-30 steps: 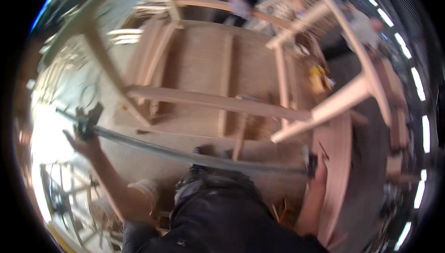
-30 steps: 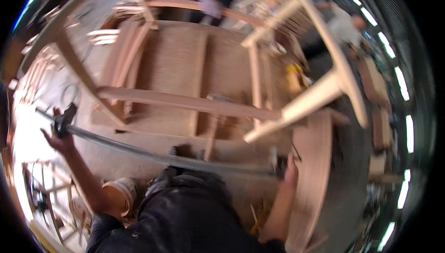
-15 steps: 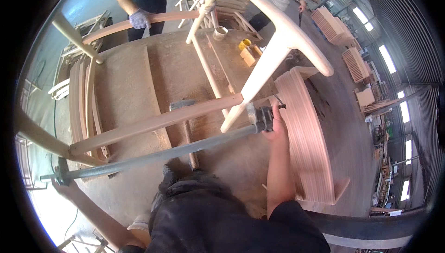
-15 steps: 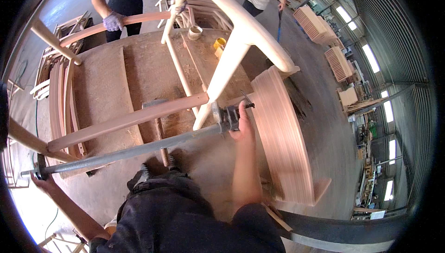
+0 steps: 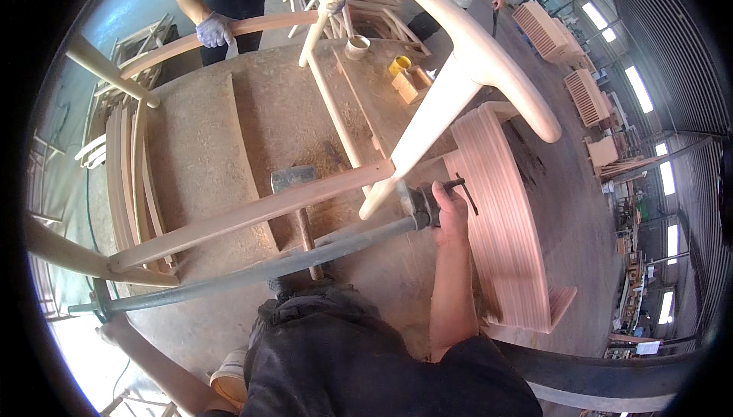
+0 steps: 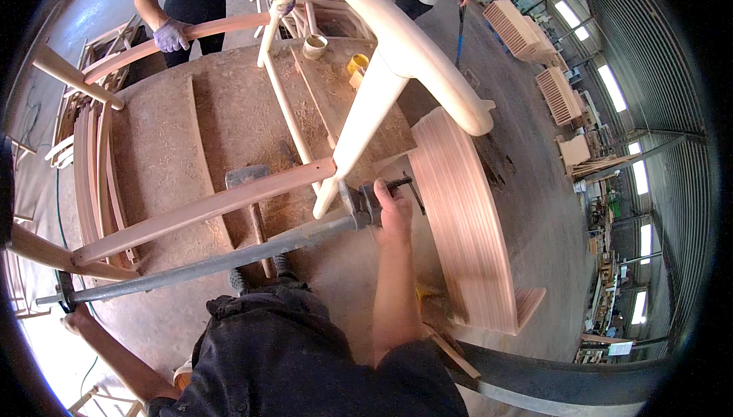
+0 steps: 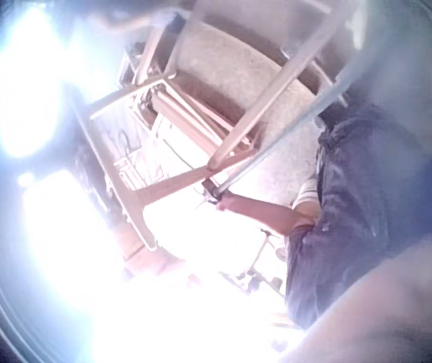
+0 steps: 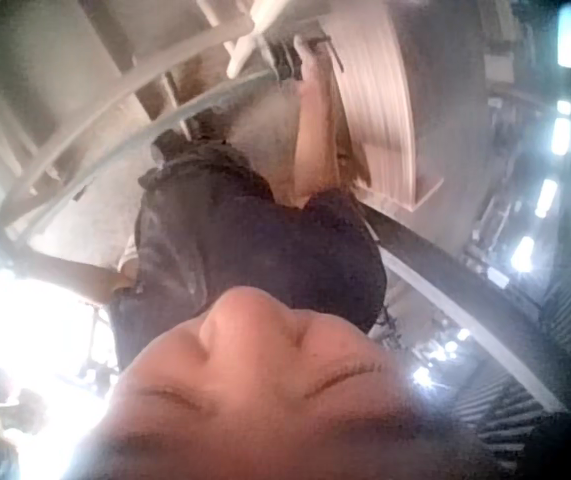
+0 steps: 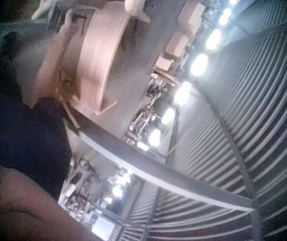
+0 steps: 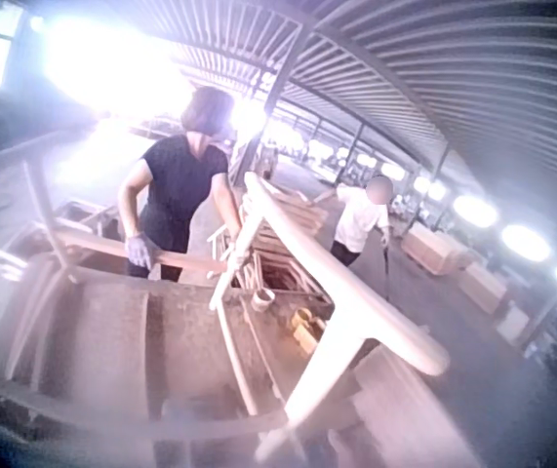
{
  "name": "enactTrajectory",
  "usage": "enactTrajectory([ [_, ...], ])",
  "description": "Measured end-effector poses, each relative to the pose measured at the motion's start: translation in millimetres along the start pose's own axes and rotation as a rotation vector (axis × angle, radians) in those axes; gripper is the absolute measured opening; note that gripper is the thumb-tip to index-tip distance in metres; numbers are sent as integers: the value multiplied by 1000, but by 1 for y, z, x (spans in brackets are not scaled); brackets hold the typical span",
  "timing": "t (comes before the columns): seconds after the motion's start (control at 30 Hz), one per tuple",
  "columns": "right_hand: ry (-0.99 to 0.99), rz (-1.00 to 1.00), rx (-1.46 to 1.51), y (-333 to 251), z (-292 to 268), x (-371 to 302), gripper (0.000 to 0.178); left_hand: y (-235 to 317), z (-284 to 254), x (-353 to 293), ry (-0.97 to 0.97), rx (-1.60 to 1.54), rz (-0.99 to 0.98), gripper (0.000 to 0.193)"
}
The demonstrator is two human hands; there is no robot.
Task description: The person assembles a wooden chair frame by hand, using a mallet to fit wooden slats into the legs. They then use a large metal bar clamp to secure the joints, tightening it with a wrench. The person also uses a pencil to mark the wood and a chisel to adjust the fit of the components.
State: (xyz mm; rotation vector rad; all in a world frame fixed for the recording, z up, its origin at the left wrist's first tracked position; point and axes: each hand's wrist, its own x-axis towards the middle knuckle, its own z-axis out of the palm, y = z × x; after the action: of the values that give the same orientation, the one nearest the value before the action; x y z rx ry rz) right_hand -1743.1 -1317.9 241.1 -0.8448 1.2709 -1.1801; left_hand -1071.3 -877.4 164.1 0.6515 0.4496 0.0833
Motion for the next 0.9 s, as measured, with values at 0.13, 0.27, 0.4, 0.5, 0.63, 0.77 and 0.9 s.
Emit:
enactTrajectory([
  [0.13,72,-4,14,-4,-10,15,25,0,17,-17,18,85,57,70],
  [0.27,119,-21,22,-27,-27,52,24,-14,28,-30,72,368,123,83],
  [0.4,17,62,24,-22,-33,93,20,-24,-3,30,-64,268,42,72],
  [0.5,11,57,13,-12,-3,98,21,-24,-6,39,-124,218,6,64],
  [0.63,63,61,0,-17,26,83,25,-24,-1,26,-207,301,20,60],
  [0.77,48,141,96,-14,21,93,33,-21,-16,15,-294,269,-11,60],
  [0.9,-12,119,225,17,-7,118,26,-19,-60,18,-877,508,156,49],
])
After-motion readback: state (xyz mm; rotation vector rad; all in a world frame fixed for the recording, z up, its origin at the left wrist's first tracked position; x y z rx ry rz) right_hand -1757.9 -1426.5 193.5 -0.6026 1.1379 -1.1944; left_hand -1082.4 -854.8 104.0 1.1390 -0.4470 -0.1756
